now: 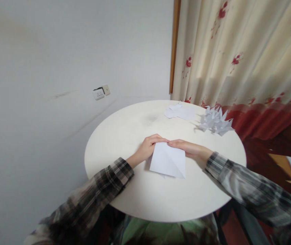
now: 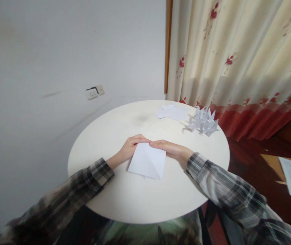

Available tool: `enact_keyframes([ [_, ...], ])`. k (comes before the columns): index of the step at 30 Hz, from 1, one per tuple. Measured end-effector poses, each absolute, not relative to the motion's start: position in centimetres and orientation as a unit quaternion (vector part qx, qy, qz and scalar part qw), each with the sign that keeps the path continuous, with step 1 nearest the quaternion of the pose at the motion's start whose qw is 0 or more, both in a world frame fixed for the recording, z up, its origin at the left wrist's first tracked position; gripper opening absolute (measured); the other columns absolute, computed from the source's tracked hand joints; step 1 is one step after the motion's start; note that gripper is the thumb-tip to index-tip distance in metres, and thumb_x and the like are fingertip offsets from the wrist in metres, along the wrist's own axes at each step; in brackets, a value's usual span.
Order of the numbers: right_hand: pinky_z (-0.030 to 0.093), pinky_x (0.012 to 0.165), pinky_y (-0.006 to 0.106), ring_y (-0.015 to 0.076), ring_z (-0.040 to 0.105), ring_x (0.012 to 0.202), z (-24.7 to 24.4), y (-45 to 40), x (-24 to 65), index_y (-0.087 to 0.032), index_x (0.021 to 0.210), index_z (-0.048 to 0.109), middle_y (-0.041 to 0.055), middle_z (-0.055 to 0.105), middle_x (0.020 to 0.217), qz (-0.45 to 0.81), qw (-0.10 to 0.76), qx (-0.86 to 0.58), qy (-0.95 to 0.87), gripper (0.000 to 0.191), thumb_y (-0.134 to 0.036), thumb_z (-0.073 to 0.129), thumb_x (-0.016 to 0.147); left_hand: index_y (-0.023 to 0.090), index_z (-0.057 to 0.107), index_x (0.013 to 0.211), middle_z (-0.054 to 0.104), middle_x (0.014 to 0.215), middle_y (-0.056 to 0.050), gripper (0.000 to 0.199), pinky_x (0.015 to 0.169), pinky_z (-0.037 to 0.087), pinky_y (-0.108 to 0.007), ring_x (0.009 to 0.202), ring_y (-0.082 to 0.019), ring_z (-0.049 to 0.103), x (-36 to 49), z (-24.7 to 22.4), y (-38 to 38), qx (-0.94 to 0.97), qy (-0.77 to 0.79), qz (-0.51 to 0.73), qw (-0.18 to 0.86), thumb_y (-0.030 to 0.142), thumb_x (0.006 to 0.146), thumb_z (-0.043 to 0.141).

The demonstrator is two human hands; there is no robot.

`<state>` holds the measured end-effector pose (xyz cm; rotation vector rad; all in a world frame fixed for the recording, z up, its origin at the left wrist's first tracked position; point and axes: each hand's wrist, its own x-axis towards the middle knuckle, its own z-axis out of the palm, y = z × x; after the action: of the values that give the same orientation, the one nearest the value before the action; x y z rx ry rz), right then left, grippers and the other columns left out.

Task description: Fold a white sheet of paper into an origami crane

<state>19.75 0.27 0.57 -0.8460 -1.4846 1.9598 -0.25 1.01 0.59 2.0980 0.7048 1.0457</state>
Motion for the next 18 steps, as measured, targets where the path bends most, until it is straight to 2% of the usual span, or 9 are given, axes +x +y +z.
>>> enact_keyframes([
  [2,0.045,0.065,0.023,0.0121,0.06,0.069,0.6,0.0,19.4,-0.013,0.09,0.066,0.004,0.068,0.082,0.743,0.249,-0.298,-0.546,0.036,-0.041,0.07,0.069,0.02,0.065,0.106,0.061,0.086,-0.004,0.028,0.068,0.041,-0.024,0.078,-0.014,0.056,0.0,0.4,1.0,0.802,0.284,0.401,0.34,0.021,0.08,0.055],
  [4,0.046,0.065,0.023,0.012,0.061,0.068,0.6,-0.1,19.2,-0.013,0.091,0.065,0.0036,0.068,0.08,0.752,0.239,-0.286,-0.543,0.034,-0.038,0.071,0.069,0.022,0.054,0.122,0.06,0.083,-0.001,0.046,0.066,0.041,-0.023,0.072,-0.013,0.054,0.2,0.2,1.1,0.788,0.304,0.399,0.357,0.022,0.076,0.06],
  [6,0.046,0.063,0.022,0.0115,0.061,0.065,0.5,0.0,19.0,-0.013,0.088,0.065,0.0032,0.068,0.077,0.753,0.242,-0.291,-0.538,0.032,-0.037,0.071,0.069,0.022,0.045,0.129,0.058,0.08,0.001,0.06,0.066,0.041,-0.022,0.069,-0.012,0.053,0.2,-0.1,1.2,0.778,0.314,0.397,0.373,0.023,0.073,0.064],
  [14,0.042,0.056,0.021,0.0089,0.057,0.055,0.0,-0.4,18.2,-0.012,0.081,0.065,0.0007,0.066,0.068,0.731,0.298,-0.341,-0.511,0.032,-0.04,0.071,0.067,0.023,0.049,0.124,0.057,0.081,0.002,0.05,0.07,0.041,-0.023,0.071,-0.012,0.053,0.3,-0.5,1.2,0.781,0.333,0.388,0.359,0.017,0.074,0.054],
  [18,0.038,0.051,0.021,0.0083,0.054,0.051,-0.2,-0.3,18.4,-0.013,0.078,0.064,0.0,0.064,0.065,0.71,0.32,-0.354,-0.517,0.033,-0.043,0.071,0.067,0.023,0.047,0.124,0.056,0.087,0.0,0.051,0.064,0.04,-0.021,0.07,-0.012,0.052,0.7,-0.4,1.3,0.736,0.327,0.424,0.415,0.021,0.074,0.056],
])
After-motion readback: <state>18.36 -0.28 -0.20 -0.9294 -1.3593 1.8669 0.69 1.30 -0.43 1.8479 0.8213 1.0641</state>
